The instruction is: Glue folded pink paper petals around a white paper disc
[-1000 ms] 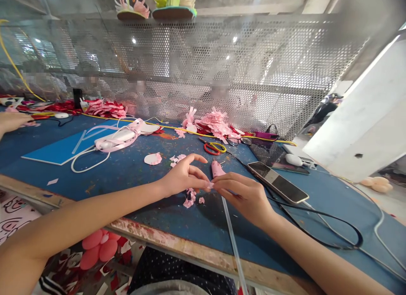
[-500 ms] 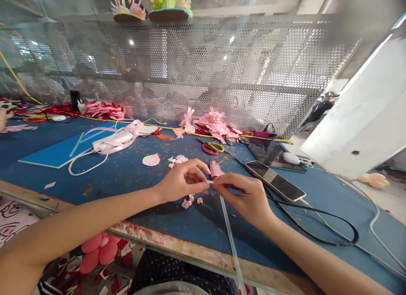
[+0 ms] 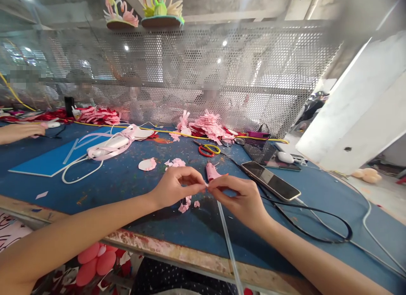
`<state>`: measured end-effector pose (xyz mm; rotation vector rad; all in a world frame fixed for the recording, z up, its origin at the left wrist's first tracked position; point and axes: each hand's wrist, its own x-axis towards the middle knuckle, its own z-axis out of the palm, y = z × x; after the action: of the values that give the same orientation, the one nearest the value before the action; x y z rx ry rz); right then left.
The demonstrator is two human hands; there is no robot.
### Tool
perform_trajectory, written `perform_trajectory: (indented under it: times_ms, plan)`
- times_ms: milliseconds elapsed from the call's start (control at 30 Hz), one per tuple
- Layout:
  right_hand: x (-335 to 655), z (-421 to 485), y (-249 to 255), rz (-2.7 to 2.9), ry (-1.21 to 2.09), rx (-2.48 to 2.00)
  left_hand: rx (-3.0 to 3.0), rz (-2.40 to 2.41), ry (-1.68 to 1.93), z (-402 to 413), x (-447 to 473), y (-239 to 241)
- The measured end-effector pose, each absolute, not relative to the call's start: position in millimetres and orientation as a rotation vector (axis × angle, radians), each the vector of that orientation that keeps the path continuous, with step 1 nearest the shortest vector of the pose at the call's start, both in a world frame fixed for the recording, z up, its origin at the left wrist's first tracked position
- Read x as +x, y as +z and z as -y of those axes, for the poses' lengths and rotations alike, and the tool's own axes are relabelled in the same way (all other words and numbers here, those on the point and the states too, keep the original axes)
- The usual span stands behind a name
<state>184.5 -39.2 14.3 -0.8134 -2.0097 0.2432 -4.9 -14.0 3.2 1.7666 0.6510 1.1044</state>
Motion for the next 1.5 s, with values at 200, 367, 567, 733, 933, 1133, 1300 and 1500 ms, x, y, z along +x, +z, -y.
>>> perform_trajectory:
  times_ms: [200, 367, 567, 733, 933, 1133, 1300, 1500]
  plan:
    - [186, 40, 14, 2.0, 0.296, -0.82, 1.843, -0.688, 1.145, 15, -5, 5]
    - [185, 40, 13, 1.953, 0.363, -0.833, 1.858, -0.678, 1.175, 15, -4, 5]
    - [180, 43, 11, 1.82, 0.466, -0.864, 1.868, -0.665, 1.258, 17, -3, 4]
    - [177, 43, 9, 1.72, 0.582, -0.84, 1.858, -0.645, 1.299, 17, -2, 3]
    - [176, 43, 9, 1.631, 0.729, -0.829, 1.857, -0.718, 1.269, 18, -2, 4]
    - [178, 43, 11, 1.694, 0.694, -0.874, 1.886, -0.679, 1.278, 17, -3, -2]
    - [182, 43, 9, 1.864, 0.471, -0.907, 1.952, -0.683, 1.273, 18, -3, -5]
    - [182, 44, 9, 1.987, 0.178, -0.918, 2.149, -0.706, 1.31, 20, -3, -6]
